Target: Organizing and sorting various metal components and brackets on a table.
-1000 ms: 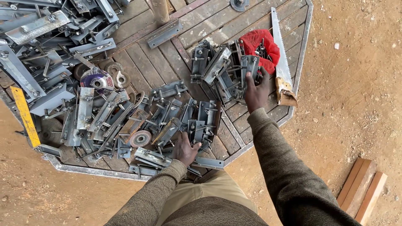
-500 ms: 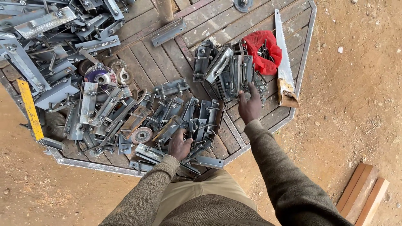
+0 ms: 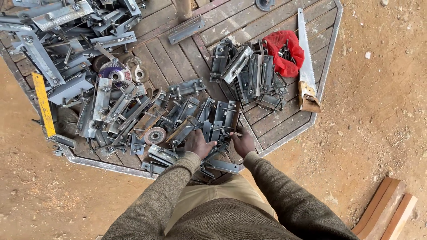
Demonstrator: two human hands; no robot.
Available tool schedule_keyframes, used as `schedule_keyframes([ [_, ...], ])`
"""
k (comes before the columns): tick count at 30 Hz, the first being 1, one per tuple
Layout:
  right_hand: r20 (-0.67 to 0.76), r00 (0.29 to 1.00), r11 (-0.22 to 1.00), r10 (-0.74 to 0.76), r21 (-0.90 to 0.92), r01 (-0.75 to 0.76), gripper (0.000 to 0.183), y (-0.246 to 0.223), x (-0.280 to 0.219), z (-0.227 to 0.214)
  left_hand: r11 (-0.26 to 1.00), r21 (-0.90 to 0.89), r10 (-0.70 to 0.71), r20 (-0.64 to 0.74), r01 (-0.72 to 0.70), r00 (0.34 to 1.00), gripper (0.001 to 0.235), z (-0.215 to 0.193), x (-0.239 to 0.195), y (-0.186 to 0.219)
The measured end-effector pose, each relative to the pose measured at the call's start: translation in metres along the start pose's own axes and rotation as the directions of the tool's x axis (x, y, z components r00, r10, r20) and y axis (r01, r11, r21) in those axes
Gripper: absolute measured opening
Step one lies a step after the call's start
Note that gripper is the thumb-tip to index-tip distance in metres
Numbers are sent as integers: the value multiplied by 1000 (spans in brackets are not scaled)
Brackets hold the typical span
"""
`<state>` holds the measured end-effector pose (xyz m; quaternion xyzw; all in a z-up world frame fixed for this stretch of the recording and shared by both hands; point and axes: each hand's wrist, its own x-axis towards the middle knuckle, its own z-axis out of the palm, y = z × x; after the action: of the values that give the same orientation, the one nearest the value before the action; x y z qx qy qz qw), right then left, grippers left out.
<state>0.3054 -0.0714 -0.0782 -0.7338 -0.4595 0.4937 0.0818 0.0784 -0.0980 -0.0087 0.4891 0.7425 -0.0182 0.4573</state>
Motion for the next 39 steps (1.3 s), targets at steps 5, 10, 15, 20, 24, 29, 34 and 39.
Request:
schedule_keyframes([
  [5,-63,996,996,-60,67,64,58,-28,15,-25,983,-163,-101,-102,84,990,75,12,4,-1],
  [10,-215,974,941,-76,308,142,61,-61,34,-44,953,-291,-111,-89,81,990,78,16,17,-17],
  [15,-93,993,641,66,767,30,76,-85,60,-51,948,-317,-74,-153,22,985,51,20,10,-23],
  [20,-22,997,574,73,818,-24,65,-76,79,-57,899,-437,-79,-186,-10,979,46,27,8,-31],
  [24,34,997,556,67,829,-66,61,-77,84,-59,789,-614,-80,-146,-27,986,50,25,8,-37],
  [29,96,995,542,21,835,-92,38,-86,81,-59,675,-732,-35,-163,-97,986,49,-5,-12,-39],
  [34,128,992,545,-9,832,-102,27,-96,71,-60,578,-798,-23,-223,-169,974,49,-55,-57,-5],
  [39,62,997,557,-45,830,-27,36,-123,43,-64,503,-830,-54,-309,-241,950,49,-51,-47,-12],
])
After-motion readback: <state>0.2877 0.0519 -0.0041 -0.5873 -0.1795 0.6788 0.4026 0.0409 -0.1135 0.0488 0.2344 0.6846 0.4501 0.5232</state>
